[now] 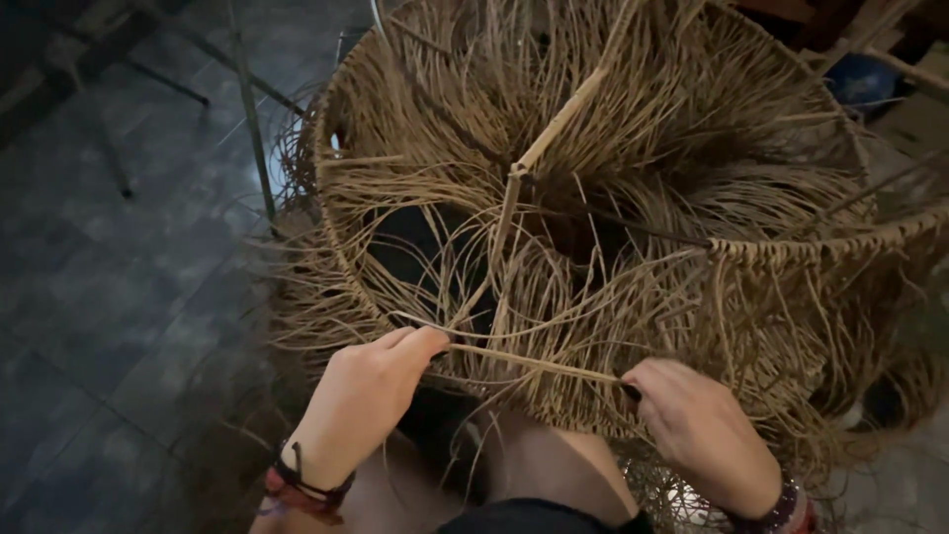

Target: Weave dried plant fibers onto a circular frame to create a decorative furniture piece

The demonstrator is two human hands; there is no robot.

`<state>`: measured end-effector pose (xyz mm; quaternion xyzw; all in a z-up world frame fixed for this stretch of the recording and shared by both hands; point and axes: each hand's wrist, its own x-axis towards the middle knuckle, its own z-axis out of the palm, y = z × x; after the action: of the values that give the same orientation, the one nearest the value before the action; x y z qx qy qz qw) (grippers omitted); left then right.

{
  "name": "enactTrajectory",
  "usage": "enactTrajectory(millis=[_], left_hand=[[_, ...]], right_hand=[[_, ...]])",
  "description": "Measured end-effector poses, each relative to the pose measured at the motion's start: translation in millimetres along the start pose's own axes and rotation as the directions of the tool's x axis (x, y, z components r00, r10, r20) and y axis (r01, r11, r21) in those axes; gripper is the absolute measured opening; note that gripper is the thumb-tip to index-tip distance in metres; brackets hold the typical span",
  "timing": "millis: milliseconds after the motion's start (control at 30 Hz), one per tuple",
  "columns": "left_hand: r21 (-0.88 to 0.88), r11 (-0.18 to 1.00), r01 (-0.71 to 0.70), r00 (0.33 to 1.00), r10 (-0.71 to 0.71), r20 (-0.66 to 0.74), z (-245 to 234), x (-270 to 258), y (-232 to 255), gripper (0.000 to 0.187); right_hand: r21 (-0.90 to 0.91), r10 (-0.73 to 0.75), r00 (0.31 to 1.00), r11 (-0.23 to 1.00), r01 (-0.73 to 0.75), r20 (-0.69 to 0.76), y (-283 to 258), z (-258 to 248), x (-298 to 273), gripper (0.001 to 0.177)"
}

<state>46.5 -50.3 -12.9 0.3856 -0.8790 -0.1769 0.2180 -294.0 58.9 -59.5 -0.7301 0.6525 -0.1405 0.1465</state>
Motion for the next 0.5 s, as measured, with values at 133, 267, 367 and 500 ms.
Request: enactTrajectory(millis=[133,267,367,500], left_hand=[[-0.069,0.996,-0.054,0.998,0.051,-0.033,-2,14,-1,0.025],[-0.166,0.985,0.050,0.989,-0.026,0.144,-1,27,-1,0.045],[0.030,0.981,-0.191,0.979,0.193,-0.061,18,44,27,0.070],[0.067,0.888,-0.454,0.577,0.350,-0.738,58,64,77,0.024]], right_hand=[[0.143,0.014,1.000,0.990,-0.011,-0.020,6,-3,-3,0.017],[0.320,-0.075,0.981,0.939,0.130,-0.178,19,-15,0,0.040],[0.279,-0.017,0.956,0.955,0.102,-0.292,-19,-51,11,0.053],[0.483,0.156,0.826,0.862,0.154,-0.541,-43,-61,40,0.026]])
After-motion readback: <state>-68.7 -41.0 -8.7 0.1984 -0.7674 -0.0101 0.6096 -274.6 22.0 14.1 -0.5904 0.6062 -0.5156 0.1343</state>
